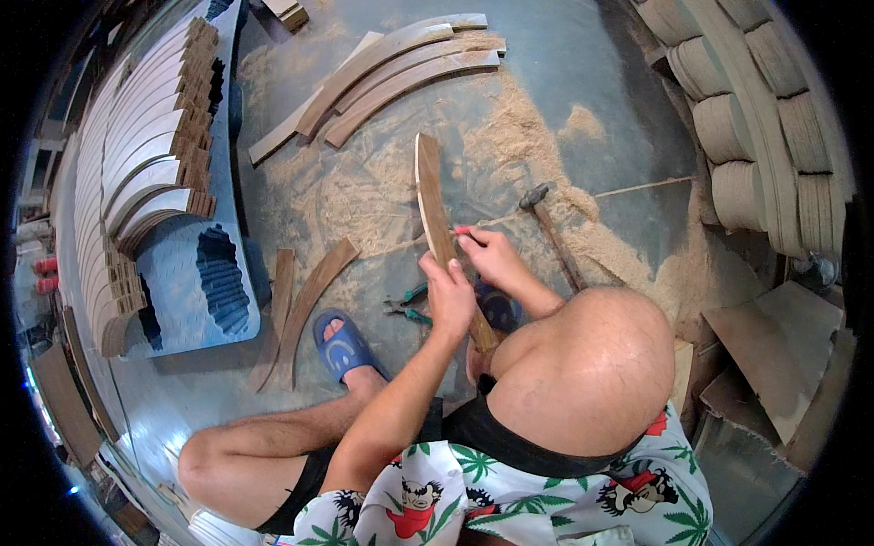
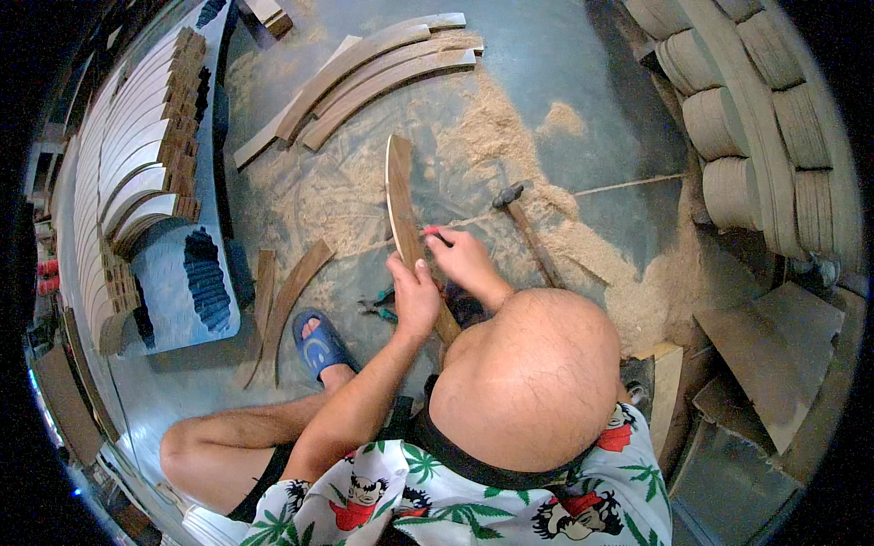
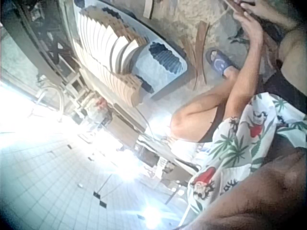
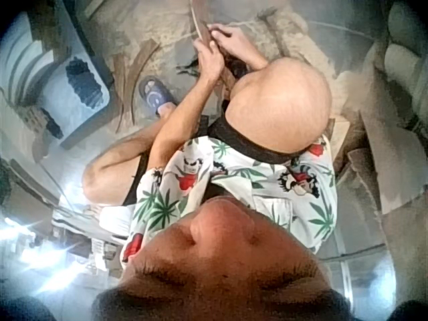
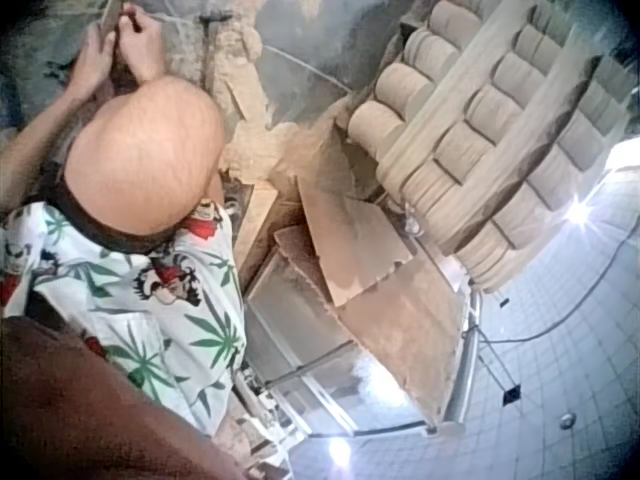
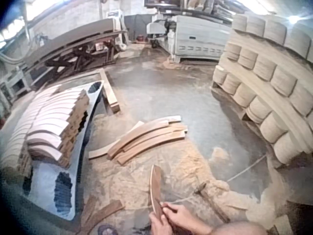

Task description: The person handles curved wooden slats on a workshop floor, using a hammer and a pair of pliers to strike and adjust the wood pieces.

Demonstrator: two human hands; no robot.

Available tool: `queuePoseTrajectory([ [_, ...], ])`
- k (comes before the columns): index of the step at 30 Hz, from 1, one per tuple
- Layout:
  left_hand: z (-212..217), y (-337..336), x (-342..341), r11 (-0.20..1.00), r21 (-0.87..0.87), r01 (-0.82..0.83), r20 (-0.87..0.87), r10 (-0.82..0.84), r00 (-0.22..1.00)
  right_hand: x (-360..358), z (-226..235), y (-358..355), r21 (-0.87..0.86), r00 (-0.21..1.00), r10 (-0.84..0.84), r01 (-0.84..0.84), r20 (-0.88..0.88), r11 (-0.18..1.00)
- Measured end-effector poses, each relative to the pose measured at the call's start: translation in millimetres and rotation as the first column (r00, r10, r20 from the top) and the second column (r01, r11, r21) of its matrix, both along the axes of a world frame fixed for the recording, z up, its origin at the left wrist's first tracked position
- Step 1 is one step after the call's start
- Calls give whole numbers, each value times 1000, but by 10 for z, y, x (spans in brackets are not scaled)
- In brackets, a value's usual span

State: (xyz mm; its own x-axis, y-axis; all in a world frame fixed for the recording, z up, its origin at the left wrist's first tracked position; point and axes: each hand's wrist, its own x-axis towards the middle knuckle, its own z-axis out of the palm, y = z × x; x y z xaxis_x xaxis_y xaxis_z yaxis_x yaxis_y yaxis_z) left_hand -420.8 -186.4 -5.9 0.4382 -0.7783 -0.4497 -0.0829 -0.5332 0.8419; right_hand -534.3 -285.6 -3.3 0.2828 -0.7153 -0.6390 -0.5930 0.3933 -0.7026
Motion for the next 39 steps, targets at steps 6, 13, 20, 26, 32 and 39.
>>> queuePoseTrajectory([
  [6, -118, 20, -161, 999, -41, -24, 18, 25, 1000, -238, -367, 231, -195, 957, -198, 240, 213, 951],
  [13, -67, -20, 46, 992, -78, -103, -320, 73, 945, -382, -209, 391, 142, 812, -469, 449, 347, 882],
  [20, -201, -266, 587, 992, -47, 114, -445, -122, 887, -586, -176, 231, -26, 908, -296, 318, 298, 948],
  [26, -394, -461, 1332, 830, 233, 507, 218, -553, 804, -805, -235, 117, 0, 945, -145, 152, 294, 988],
  [32, -390, -472, 1548, 785, 323, 529, 269, -612, 744, -612, -144, 145, -133, 976, -57, 87, 212, 987],
  [39, -182, -355, 1378, 818, 204, 538, 515, -557, 652, -564, -237, -32, -398, 967, 238, -256, -94, 881],
])
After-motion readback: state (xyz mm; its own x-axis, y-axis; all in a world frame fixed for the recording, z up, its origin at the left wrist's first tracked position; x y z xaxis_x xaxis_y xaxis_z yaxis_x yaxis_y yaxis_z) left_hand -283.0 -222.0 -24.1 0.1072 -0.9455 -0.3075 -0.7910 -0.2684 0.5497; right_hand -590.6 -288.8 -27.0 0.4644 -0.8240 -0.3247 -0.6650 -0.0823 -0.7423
